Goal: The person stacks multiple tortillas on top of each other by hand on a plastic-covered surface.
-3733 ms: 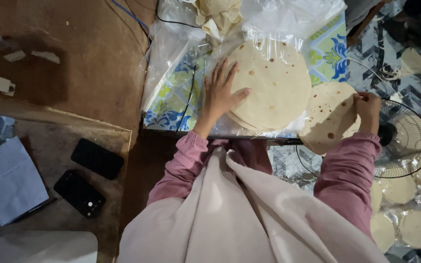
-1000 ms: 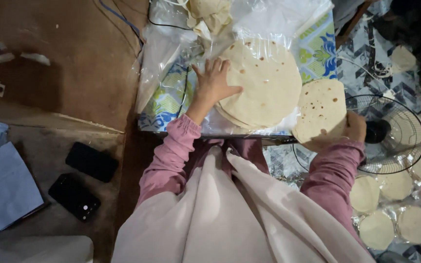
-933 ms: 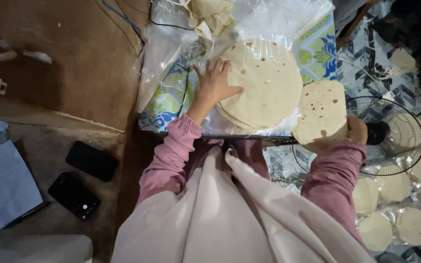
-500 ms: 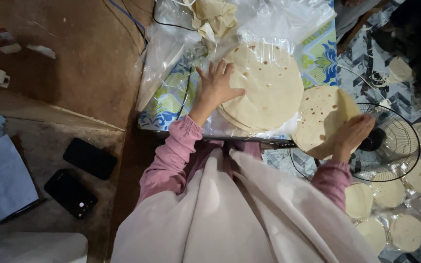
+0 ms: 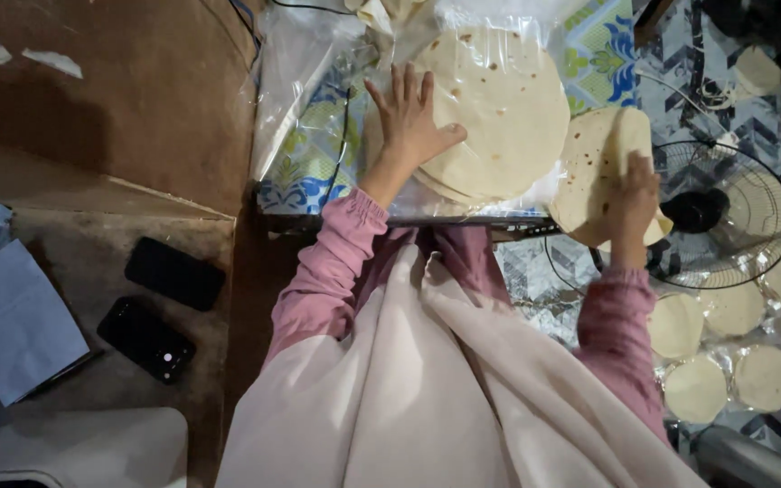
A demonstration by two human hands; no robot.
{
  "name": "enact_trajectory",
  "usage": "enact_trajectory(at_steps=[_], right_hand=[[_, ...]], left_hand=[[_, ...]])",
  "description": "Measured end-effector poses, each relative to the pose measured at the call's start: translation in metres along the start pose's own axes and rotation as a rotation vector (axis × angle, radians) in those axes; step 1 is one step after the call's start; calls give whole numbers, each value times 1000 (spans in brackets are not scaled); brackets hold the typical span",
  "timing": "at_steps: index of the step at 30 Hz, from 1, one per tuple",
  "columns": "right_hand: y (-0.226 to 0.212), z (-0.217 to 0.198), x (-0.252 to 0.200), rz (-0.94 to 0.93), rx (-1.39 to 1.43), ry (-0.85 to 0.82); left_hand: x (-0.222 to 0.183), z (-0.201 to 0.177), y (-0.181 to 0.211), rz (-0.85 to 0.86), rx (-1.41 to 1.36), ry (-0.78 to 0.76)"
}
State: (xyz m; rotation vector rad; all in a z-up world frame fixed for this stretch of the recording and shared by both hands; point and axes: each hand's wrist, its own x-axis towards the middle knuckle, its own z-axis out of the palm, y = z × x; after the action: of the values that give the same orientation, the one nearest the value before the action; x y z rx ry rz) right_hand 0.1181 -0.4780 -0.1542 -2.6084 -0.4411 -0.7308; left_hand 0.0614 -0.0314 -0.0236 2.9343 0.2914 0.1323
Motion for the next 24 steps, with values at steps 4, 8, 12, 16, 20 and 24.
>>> enact_trajectory(at_steps=[4, 8, 12, 16, 20, 24], right_hand=[[-61, -47, -37, -128, 29, -179], [-107, -88, -64, -97, 216, -356], [-127, -137, -56, 41, 178, -554], [-151, -169, -34, 31, 136, -811], [-177, -156, -36, -218, 224, -1046], [-190, -128, -52, -279, 386, -1173]], left_hand=[[-10, -18, 13, 131, -7, 205], [7, 42, 18, 437, -40, 136], [-8, 15, 23, 442, -259, 96], [-23, -14, 35, 399, -255, 77], [-28, 18, 31, 459, -249, 333], [-28, 18, 32, 436, -226, 248]])
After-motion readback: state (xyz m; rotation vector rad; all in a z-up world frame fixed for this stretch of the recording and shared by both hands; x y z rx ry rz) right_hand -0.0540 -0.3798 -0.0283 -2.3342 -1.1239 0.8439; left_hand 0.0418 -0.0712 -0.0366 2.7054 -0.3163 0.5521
